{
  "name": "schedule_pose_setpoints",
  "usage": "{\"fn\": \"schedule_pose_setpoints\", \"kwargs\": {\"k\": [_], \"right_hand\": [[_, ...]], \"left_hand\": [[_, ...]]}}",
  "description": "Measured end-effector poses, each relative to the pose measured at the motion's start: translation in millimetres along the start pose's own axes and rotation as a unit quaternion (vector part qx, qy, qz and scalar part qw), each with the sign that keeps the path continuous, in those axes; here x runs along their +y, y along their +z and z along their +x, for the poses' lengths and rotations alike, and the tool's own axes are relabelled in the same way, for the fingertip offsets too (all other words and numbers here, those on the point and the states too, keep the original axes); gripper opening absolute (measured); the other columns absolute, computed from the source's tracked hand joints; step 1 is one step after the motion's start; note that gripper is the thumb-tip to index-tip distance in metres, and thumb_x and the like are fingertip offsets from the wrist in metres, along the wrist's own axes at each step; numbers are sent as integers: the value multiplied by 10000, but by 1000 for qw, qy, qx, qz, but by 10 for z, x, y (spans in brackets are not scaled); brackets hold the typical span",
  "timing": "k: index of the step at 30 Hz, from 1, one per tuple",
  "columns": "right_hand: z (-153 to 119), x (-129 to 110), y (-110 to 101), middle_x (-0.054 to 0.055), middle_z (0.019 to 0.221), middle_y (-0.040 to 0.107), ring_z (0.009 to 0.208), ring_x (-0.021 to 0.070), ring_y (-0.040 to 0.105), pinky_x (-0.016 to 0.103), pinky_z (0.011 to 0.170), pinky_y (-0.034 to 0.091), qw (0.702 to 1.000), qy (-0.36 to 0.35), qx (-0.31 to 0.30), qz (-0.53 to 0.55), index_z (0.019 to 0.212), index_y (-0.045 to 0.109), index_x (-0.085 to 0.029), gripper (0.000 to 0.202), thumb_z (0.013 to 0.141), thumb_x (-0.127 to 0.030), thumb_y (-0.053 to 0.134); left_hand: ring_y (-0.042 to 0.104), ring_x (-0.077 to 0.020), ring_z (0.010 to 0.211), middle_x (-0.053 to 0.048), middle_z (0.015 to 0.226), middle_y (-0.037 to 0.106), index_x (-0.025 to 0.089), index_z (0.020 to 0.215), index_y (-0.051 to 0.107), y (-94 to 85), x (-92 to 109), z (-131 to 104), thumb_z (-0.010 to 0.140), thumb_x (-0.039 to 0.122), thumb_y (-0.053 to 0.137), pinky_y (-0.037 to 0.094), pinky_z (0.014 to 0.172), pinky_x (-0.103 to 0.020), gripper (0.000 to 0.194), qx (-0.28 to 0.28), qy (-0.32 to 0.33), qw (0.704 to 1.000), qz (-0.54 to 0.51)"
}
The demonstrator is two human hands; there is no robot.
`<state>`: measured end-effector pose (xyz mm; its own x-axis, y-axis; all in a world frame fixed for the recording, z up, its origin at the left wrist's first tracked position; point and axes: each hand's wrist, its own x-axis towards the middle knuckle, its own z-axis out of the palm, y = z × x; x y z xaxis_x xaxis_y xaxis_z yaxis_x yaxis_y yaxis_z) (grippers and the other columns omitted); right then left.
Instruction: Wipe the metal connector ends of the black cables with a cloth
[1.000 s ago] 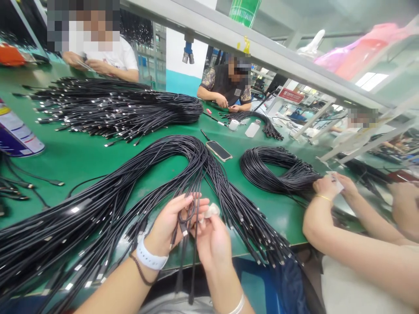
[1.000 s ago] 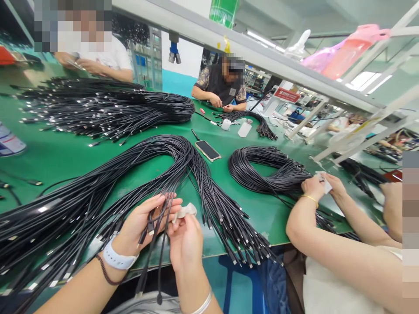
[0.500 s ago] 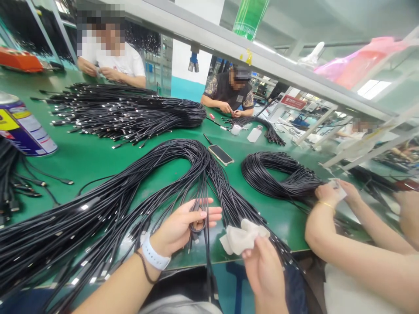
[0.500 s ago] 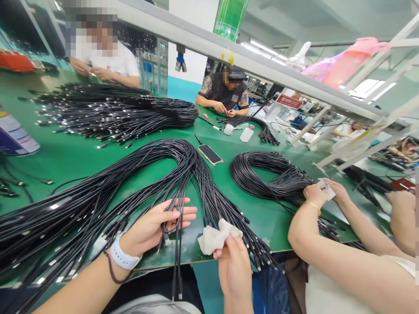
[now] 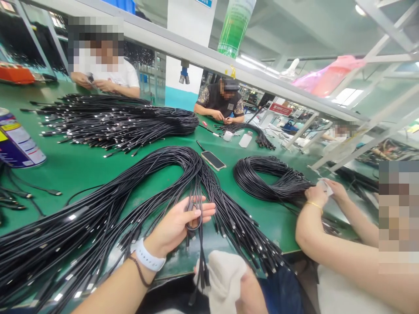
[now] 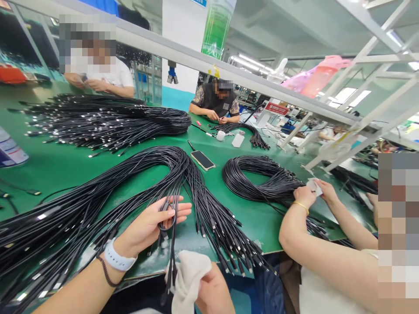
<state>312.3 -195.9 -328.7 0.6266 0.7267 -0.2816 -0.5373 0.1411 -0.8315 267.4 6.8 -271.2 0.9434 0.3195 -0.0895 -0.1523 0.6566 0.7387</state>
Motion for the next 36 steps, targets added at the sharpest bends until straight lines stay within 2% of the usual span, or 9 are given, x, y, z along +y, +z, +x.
{"fn": "schedule_pose_setpoints", "kwargs": {"k": [3, 5, 7, 11, 14, 17, 26, 31, 36], "right_hand": [[-21, 74, 106, 144, 856, 729, 830, 307, 678, 463, 812, 494, 997, 61, -38, 29, 983, 707, -152, 389, 674, -366, 807], [-24, 127, 124, 169, 839, 728, 794, 314, 683, 453, 763, 504, 995, 80, -56, 11, 952, 707, -120, 399, 637, -329, 837], [-14, 166, 89, 163, 799, 728, 720, 294, 683, 414, 685, 516, 995, 87, -40, -1, 920, 710, -119, 401, 605, -318, 858], [70, 106, -36, 115, 744, 727, 638, 262, 667, 392, 646, 530, 1000, 5, 14, 15, 827, 733, -166, 388, 529, -362, 884], [157, -48, -63, 126, 738, 724, 602, 253, 655, 373, 585, 531, 998, -67, 20, 8, 806, 745, -177, 337, 580, -407, 845], [211, -122, -27, 119, 765, 729, 597, 234, 651, 335, 550, 519, 995, -101, 24, 11, 812, 751, -202, 264, 632, -383, 819], [173, 49, 32, 142, 911, 730, 816, 274, 682, 399, 805, 516, 1000, 19, 4, -14, 918, 747, -166, 361, 613, -329, 848], [247, -72, 197, 143, 781, 727, 669, 273, 672, 360, 607, 527, 999, 3, -33, 18, 903, 736, -151, 427, 593, -428, 838], [437, -271, 331, 76, 664, 681, 538, 167, 585, 280, 548, 474, 999, -13, -41, 27, 869, 721, -129, 360, 646, -394, 818]], "left_hand": [[607, -301, 1089, -215, 1193, 622, 90, 1170, 473, -10, -21, 12, 846, 136, 589, 452, 978, -440, 347, -5, 15, 1000, 18], [604, -300, 1095, -213, 1184, 628, 87, 1174, 478, -20, -18, 5, 840, 130, 586, 437, 990, -446, 354, 0, 18, 999, 27], [603, -300, 1096, -211, 1164, 640, 82, 1174, 488, -36, 0, -7, 830, 111, 573, 431, 993, -449, 356, 12, 18, 999, 30], [605, -303, 1092, -204, 1140, 654, 81, 1173, 506, -72, 58, -27, 795, 70, 550, 441, 976, -450, 381, 35, 9, 999, 18], [603, -309, 1094, -205, 1167, 640, 91, 1165, 511, -65, 89, -23, 791, 78, 564, 450, 960, -446, 378, 33, -13, 999, 16], [605, -314, 1088, -210, 1192, 624, 102, 1157, 511, -27, 86, -14, 809, 112, 588, 456, 940, -442, 357, 27, -29, 999, 33], [560, -305, 1159, -205, 1247, 592, 123, 1219, 485, -50, 1, -37, 830, 144, 604, 359, 1042, -469, 407, -23, -25, 999, 12], [497, -274, 1235, -178, 1283, 574, 137, 1226, 510, -61, -29, -24, 837, 138, 586, 314, 1086, -439, 397, -10, -15, 1000, 7], [526, -285, 1204, -164, 1216, 625, 134, 1092, 599, -58, -13, -13, 744, 82, 644, 353, 1062, -426, 354, 42, -28, 999, 6]]}}
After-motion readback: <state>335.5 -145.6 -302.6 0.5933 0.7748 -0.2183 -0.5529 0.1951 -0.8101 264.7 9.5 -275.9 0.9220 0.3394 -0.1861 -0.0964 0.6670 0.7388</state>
